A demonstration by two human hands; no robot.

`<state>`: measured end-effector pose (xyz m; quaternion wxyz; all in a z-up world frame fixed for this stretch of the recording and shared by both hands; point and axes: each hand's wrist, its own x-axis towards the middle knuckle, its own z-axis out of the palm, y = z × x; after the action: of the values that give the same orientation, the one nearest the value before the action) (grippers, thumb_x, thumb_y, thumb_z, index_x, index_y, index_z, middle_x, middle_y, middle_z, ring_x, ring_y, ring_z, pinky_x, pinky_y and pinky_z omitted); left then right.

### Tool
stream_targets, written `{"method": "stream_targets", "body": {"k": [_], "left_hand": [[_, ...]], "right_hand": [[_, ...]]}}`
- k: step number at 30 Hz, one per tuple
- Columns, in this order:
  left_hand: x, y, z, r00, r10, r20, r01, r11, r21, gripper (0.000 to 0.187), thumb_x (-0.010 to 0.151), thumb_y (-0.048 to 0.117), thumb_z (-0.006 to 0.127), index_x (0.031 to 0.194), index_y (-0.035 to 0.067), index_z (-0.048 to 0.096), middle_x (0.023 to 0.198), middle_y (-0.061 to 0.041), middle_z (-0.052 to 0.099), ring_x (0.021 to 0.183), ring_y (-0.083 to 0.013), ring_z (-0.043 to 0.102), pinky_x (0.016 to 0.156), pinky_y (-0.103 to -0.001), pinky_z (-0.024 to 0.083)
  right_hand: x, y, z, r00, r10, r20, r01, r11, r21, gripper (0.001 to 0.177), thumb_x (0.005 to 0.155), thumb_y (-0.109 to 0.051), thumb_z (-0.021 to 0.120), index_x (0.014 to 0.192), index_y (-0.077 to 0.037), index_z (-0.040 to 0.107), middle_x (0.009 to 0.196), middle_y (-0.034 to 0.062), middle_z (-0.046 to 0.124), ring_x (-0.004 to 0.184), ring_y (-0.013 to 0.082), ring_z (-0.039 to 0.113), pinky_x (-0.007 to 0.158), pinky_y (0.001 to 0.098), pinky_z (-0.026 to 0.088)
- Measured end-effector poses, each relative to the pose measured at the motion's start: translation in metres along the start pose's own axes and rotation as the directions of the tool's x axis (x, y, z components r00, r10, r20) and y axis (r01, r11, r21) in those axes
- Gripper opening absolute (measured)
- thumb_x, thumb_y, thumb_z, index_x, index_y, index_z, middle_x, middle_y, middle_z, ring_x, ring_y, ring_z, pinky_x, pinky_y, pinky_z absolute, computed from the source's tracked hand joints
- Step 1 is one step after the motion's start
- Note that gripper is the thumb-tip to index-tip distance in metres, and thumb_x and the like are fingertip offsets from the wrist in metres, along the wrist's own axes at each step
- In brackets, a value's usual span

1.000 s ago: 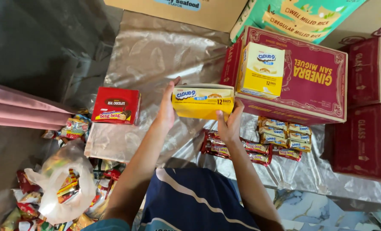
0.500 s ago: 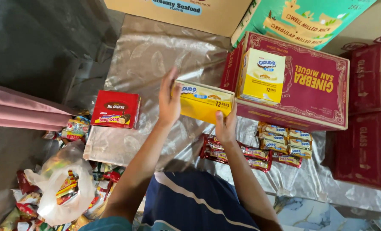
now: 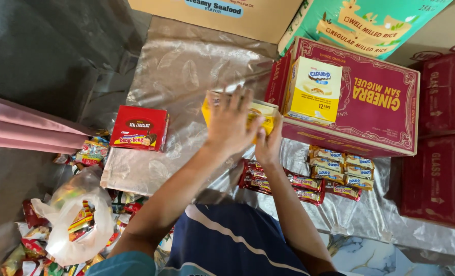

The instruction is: The person opens a yellow box and places individually wrapped chocolate bars inside it one by one. After filling the box, they close the lid and place it on top of a larger red box. They then repeat the process with a second yellow box.

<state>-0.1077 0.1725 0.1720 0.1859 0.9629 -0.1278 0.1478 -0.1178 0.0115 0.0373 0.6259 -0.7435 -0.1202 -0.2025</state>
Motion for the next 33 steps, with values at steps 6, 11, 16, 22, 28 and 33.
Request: {"method": "stream_targets", "body": {"k": [6,11,16,22,28,33], "left_hand": [[0.003,0.042,0.028,0.973,0.223,0.065,-0.221,0.974,-0.043,0.089,0.097,0.067,0.044,0.151,-0.003,0.039,0.154,-0.027,0.040,0.148,-0.0474,0.025,0.119,-0.066,0.015],[-0.004,0.051,0.028,0.930,0.348,0.119,-0.339,0.937,-0.087,0.087,0.098,0.066,0.042,0.154,0.000,0.036,0.158,-0.022,0.040,0.151,-0.0453,0.025,0.119,-0.067,0.016],[0.000,0.032,0.033,0.927,0.374,-0.027,-0.374,0.913,-0.165,0.086,0.100,0.064,0.045,0.158,0.001,0.038,0.163,-0.021,0.039,0.156,-0.0377,0.028,0.124,-0.065,0.016],[0.009,-0.019,0.001,0.974,0.228,-0.007,-0.227,0.966,-0.123,0.080,0.092,0.060,0.057,0.151,0.008,0.045,0.157,-0.017,0.044,0.149,-0.0369,0.031,0.117,-0.071,0.014],[0.003,-0.064,-0.008,0.977,0.176,-0.120,-0.202,0.943,-0.263,0.062,0.090,0.051,0.074,0.142,0.021,0.059,0.153,-0.014,0.051,0.147,-0.0378,0.042,0.118,-0.063,0.028],[-0.007,-0.074,0.036,1.000,0.006,-0.008,-0.009,0.241,-0.971,0.084,0.086,0.034,0.086,0.153,0.007,0.042,0.151,-0.011,0.053,0.137,-0.0243,0.054,0.118,-0.037,0.044]], "right_hand": [[0.025,-0.072,0.057,0.989,0.147,-0.033,0.003,0.198,0.980,0.083,0.102,-0.059,0.043,0.165,-0.013,0.017,0.169,0.0102,0.028,0.154,0.0280,0.038,0.128,0.0488,0.035],[0.017,-0.055,0.039,0.997,0.058,-0.041,-0.011,0.690,0.723,0.078,0.106,-0.048,0.047,0.165,-0.008,0.015,0.170,0.0140,0.026,0.155,0.0287,0.035,0.128,0.0480,0.034],[0.011,-0.024,0.013,1.000,-0.027,-0.010,0.028,0.969,0.246,0.075,0.110,-0.038,0.051,0.165,-0.004,0.012,0.170,0.0177,0.025,0.156,0.0294,0.033,0.128,0.0473,0.032],[0.003,0.001,-0.010,0.998,0.046,-0.048,-0.041,0.995,0.096,0.068,0.111,-0.031,0.050,0.160,0.003,0.017,0.150,0.0185,0.049,0.136,0.0249,0.053,0.117,0.0403,0.044],[0.007,-0.003,-0.023,0.997,-0.013,-0.073,0.024,0.990,0.141,0.071,0.110,-0.042,0.051,0.158,0.005,0.027,0.144,0.0146,0.054,0.132,0.0211,0.053,0.114,0.0363,0.044],[0.008,-0.004,-0.026,0.995,-0.043,-0.090,0.053,0.991,0.120,0.063,0.114,-0.044,0.051,0.153,0.003,0.038,0.141,0.0102,0.057,0.128,0.0182,0.053,0.114,0.0346,0.042]]}}
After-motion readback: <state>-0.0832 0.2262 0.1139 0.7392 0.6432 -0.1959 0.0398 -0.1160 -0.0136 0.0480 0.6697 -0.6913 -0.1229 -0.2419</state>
